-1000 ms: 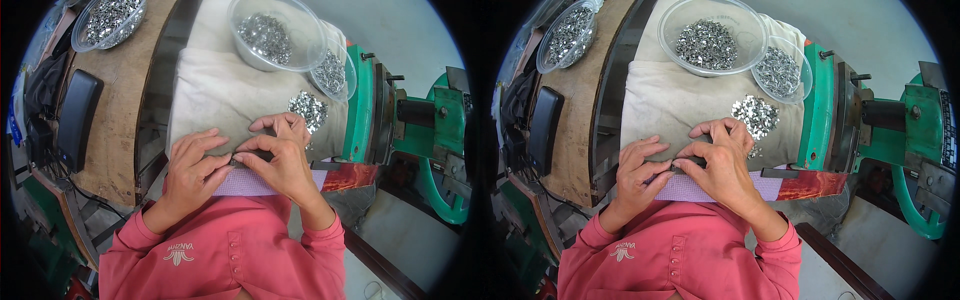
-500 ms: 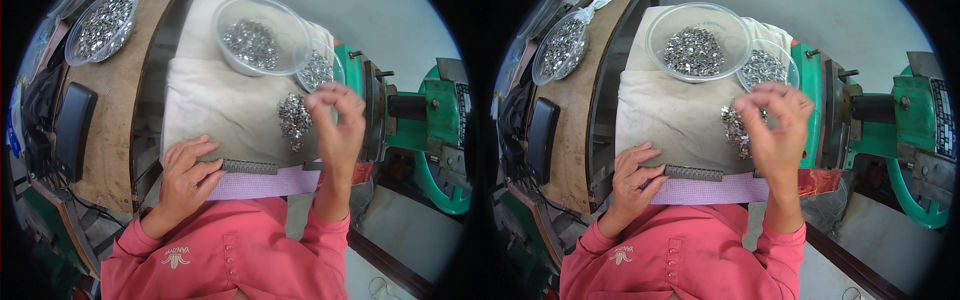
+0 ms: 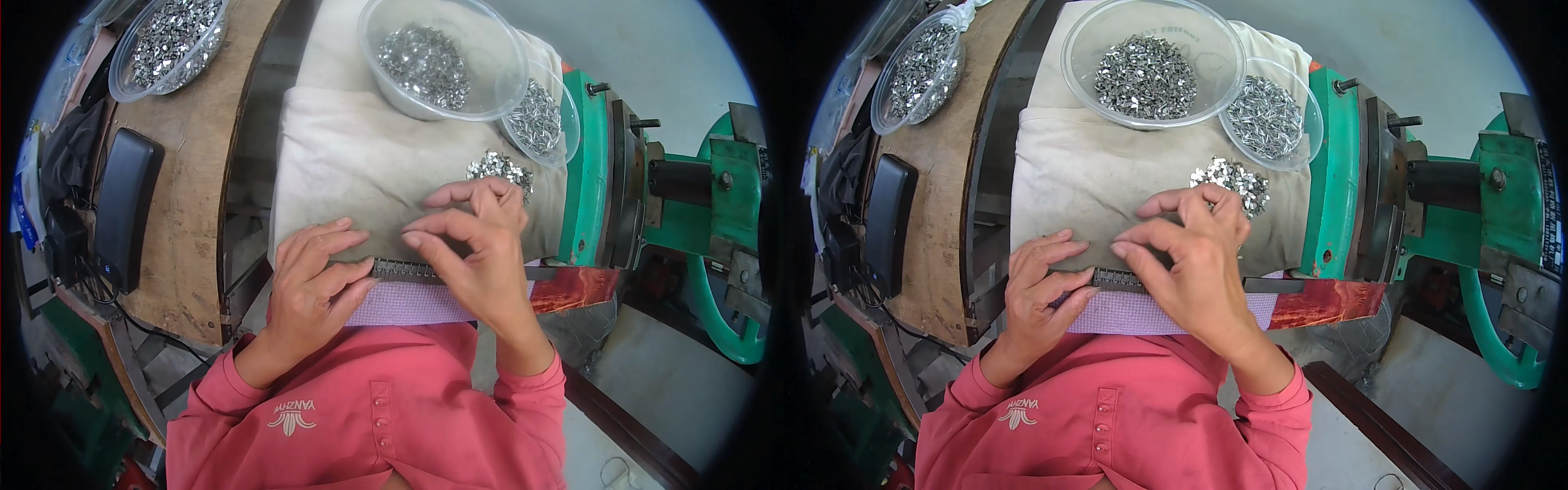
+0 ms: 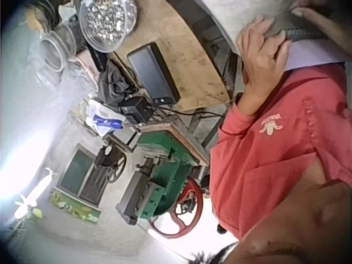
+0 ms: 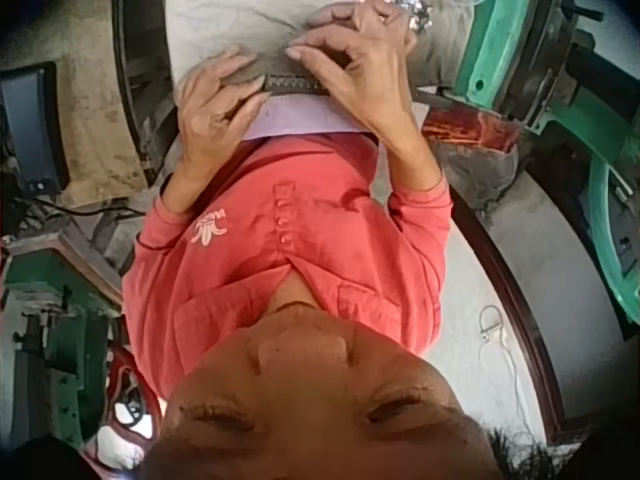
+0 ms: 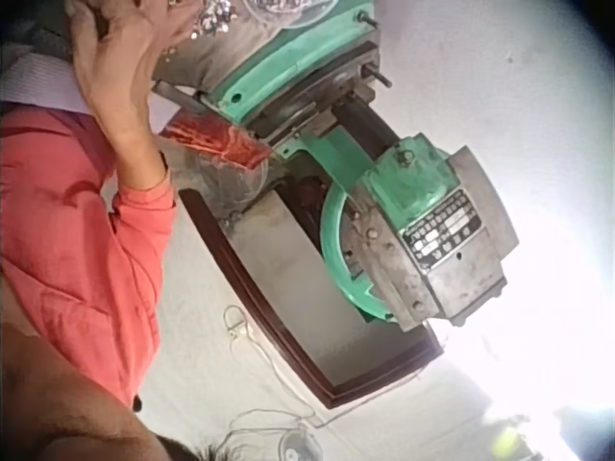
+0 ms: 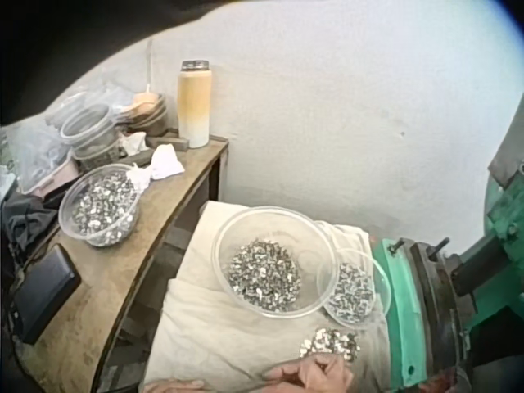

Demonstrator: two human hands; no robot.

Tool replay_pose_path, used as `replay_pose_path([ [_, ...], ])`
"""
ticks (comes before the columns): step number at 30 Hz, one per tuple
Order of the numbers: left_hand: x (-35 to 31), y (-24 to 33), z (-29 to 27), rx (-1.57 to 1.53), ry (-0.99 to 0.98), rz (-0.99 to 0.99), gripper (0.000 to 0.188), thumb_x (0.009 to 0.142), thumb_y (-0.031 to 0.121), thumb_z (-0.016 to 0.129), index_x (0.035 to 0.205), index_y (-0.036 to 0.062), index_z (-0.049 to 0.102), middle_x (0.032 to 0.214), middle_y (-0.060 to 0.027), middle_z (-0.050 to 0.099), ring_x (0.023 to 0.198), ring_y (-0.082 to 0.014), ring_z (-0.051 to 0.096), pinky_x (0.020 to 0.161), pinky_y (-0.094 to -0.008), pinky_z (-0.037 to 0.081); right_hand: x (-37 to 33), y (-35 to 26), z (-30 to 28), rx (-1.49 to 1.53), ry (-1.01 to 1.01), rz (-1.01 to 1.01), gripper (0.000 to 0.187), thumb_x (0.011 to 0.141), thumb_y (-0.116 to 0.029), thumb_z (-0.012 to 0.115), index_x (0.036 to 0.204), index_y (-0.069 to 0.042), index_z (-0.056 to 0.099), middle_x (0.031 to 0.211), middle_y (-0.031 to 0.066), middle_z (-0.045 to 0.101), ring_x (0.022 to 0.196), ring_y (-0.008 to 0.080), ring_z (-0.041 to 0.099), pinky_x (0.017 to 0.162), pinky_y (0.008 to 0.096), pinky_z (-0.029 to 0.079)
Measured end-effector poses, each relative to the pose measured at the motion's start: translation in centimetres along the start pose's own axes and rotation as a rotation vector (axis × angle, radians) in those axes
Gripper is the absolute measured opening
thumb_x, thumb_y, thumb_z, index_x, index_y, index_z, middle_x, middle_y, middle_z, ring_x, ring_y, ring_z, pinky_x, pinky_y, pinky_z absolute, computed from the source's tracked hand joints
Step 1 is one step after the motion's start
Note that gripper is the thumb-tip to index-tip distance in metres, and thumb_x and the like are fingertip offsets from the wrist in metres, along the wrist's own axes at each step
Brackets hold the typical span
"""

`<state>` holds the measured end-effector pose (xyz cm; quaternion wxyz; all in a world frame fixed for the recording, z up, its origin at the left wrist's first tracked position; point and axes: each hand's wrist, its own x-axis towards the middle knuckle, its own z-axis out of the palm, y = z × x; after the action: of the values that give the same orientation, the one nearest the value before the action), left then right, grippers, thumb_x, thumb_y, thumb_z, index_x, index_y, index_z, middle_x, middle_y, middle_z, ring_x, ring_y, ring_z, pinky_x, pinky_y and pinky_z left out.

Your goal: The person places small metal components into a purple fabric strip using their hands. They then use a green manual press machine to secure the components into the strip. The person repeats this process, handling the components and operating the press to assemble the buckle.

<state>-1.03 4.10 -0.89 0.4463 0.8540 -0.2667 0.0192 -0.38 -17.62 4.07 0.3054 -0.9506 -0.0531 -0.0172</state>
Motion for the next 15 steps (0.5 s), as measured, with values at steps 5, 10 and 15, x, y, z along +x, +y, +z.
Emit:
replay_pose_path([
  [5, -0.1, 0.0, 0.1, 0.000, 0.002, -0.005, 0.020, 0.071, 0.009, 0.082, 0.089, 0.0071, 0.073, 0.118, -0.0078, 0.068, 0.119, -0.0301, 0.061, 0.099, -0.0438, 0.042, -0.6, -0.4, 1.3, 0.069, -0.092, -0.032, 0.013, 0.075, -0.025, 0.082, 0.083, -0.016, 0.079, 0.108, -0.0005, 0.063, 0.113, 0.0288, 0.043, 0.096, 0.0451, 0.028],
  [10, 0.0, -0.1, 0.2, -0.003, 0.006, 0.000, 0.020, 0.071, 0.009, 0.082, 0.089, 0.0067, 0.073, 0.118, -0.0078, 0.067, 0.120, -0.0305, 0.061, 0.100, -0.0442, 0.042, -0.8, -0.6, 2.0, 0.068, -0.114, 0.002, 0.014, 0.074, -0.027, 0.083, 0.082, -0.016, 0.079, 0.109, -0.0001, 0.062, 0.114, 0.0297, 0.042, 0.097, 0.0461, 0.027],
  [15, -0.2, -0.2, 0.3, 0.001, 0.013, 0.008, 0.020, 0.071, 0.009, 0.081, 0.089, 0.0068, 0.073, 0.118, -0.0081, 0.067, 0.120, -0.0309, 0.060, 0.100, -0.0446, 0.042, -0.8, -0.4, 2.0, 0.089, -0.119, 0.011, 0.012, 0.073, -0.025, 0.083, 0.081, -0.017, 0.079, 0.109, -0.0008, 0.061, 0.115, 0.0299, 0.042, 0.098, 0.0463, 0.026],
])
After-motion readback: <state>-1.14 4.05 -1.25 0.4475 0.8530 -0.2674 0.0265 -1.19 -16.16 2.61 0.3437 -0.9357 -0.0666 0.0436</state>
